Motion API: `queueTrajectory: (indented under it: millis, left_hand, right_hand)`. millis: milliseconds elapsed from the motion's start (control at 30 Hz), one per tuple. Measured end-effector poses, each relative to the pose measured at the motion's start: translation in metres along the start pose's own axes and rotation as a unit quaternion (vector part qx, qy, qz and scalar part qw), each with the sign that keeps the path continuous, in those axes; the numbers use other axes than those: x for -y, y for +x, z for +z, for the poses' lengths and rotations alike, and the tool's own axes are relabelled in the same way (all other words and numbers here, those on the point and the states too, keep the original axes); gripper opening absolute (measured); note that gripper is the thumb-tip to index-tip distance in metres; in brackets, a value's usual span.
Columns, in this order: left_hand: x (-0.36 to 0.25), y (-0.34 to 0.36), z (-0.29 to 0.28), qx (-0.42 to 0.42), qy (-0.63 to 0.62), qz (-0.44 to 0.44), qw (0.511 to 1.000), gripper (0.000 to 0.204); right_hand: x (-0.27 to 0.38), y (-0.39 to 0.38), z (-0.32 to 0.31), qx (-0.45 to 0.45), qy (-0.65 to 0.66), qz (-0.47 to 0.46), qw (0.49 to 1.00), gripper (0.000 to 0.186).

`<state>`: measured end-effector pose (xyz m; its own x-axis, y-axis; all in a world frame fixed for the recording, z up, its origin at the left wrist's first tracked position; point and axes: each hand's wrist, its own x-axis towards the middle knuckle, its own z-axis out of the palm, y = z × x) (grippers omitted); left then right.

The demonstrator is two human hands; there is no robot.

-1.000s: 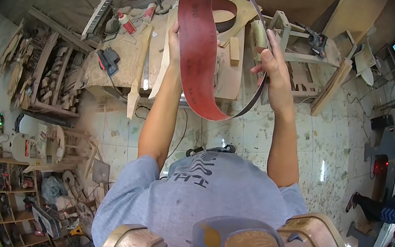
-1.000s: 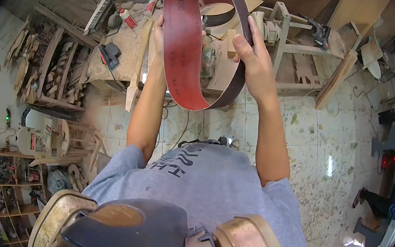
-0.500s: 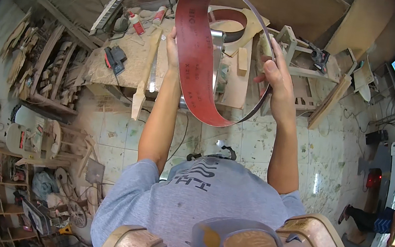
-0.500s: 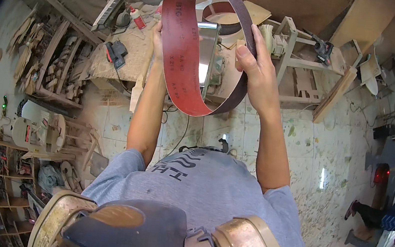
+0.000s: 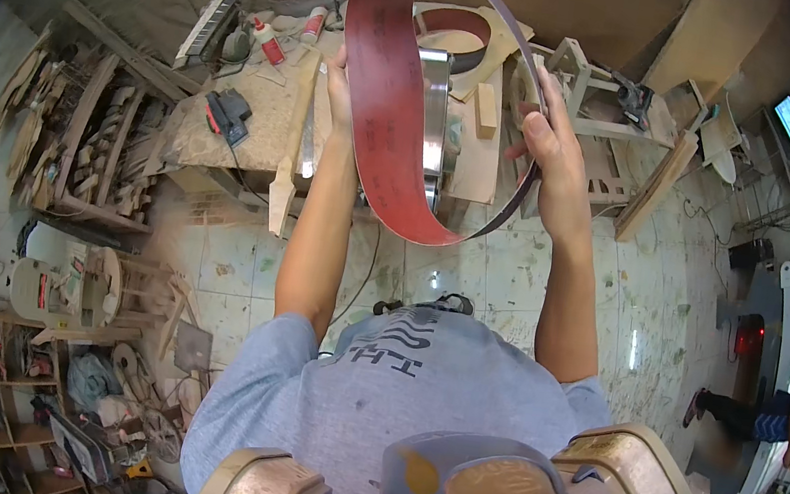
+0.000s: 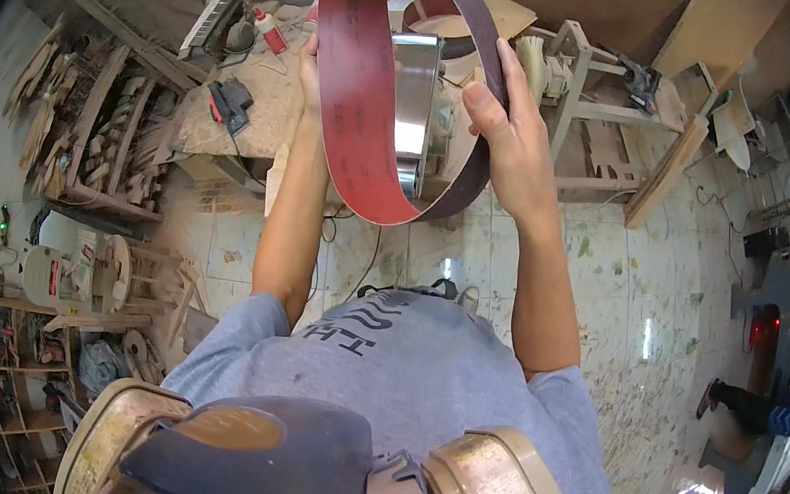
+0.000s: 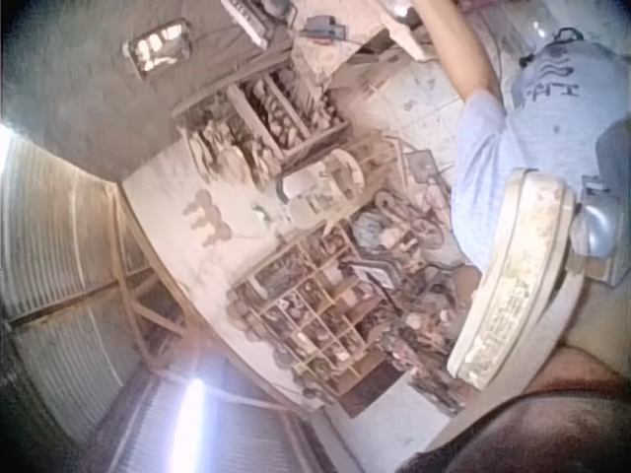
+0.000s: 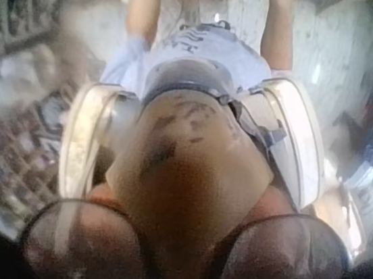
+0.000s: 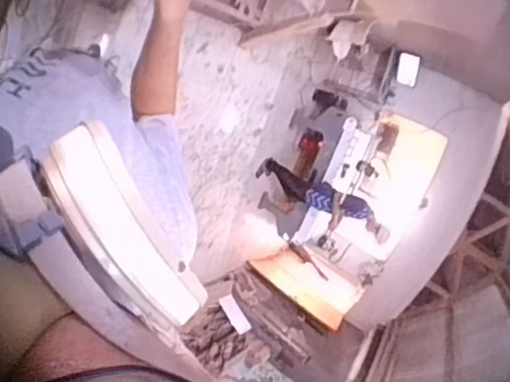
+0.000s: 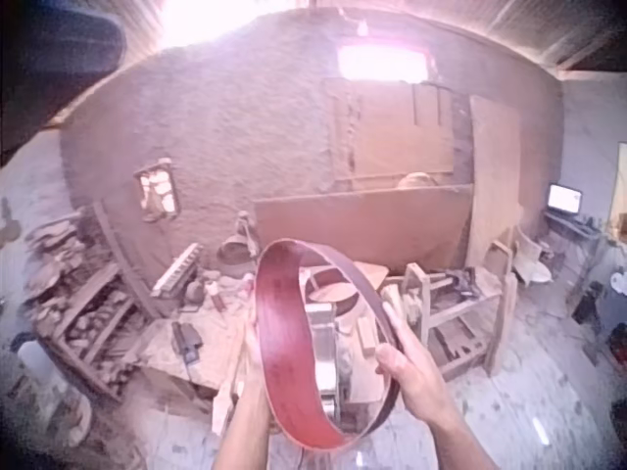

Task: The person sands a wooden guitar neck using a belt sander, turning the object to sand multiple surfaces. They then walk to a shelving unit, select a replacement sanding belt, and install the new belt onto the machine's rollers before resuming the sanding process on the guitar neck.

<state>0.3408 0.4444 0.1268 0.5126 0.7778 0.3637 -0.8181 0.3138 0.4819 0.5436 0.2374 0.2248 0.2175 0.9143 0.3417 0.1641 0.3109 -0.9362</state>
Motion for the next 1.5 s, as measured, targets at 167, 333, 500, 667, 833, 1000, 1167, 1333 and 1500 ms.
queueTrajectory:
  millis: [167, 333, 500, 667, 833, 1000, 1167, 1333, 1500]
  left_hand:
    - [-0.004, 0.008, 0.009, -0.032, -0.008, 0.006, 0.999, 0.062]
    - [-0.003, 0.013, 0.039, 0.072, -0.018, -0.002, 0.997, 0.062]
    - [-0.004, 0.016, 0.048, 0.084, 0.027, 0.037, 0.995, 0.065]
    - [0.003, 0.02, 0.054, 0.057, 0.081, 0.093, 0.991, 0.053]
    - [-0.004, 0.024, 0.025, 0.087, -0.04, 0.058, 0.994, 0.051]
    - [-0.018, 0.018, 0.027, 0.083, -0.073, 0.034, 0.993, 0.057]
    - [-0.017, -0.004, 0.085, 0.132, -0.087, 0.113, 0.981, 0.064]
    - [-0.039, -0.007, 0.103, 0.102, -0.064, 0.215, 0.969, 0.064]
    - [-0.044, -0.011, 0.134, 0.079, 0.037, 0.296, 0.951, 0.057]
  right_hand:
    - [-0.012, 0.003, 0.004, -0.003, 0.015, -0.019, 1.0, 0.081]
    - [-0.019, -0.001, 0.017, -0.017, -0.031, -0.041, 0.999, 0.082]
    - [-0.02, -0.001, 0.027, -0.011, -0.048, -0.093, 0.994, 0.082]
    - [-0.014, -0.008, 0.036, -0.022, -0.044, -0.081, 0.995, 0.083]
    - [-0.02, -0.006, 0.035, -0.023, -0.133, -0.148, 0.98, 0.086]
    - [-0.016, -0.011, 0.034, -0.035, -0.066, -0.106, 0.992, 0.089]
    - [-0.027, -0.016, 0.025, -0.038, 0.049, -0.126, 0.99, 0.111]
    - [-0.03, -0.024, 0.019, -0.065, 0.108, -0.181, 0.975, 0.116]
    - [-0.028, -0.031, 0.015, -0.06, 0.144, -0.202, 0.967, 0.116]
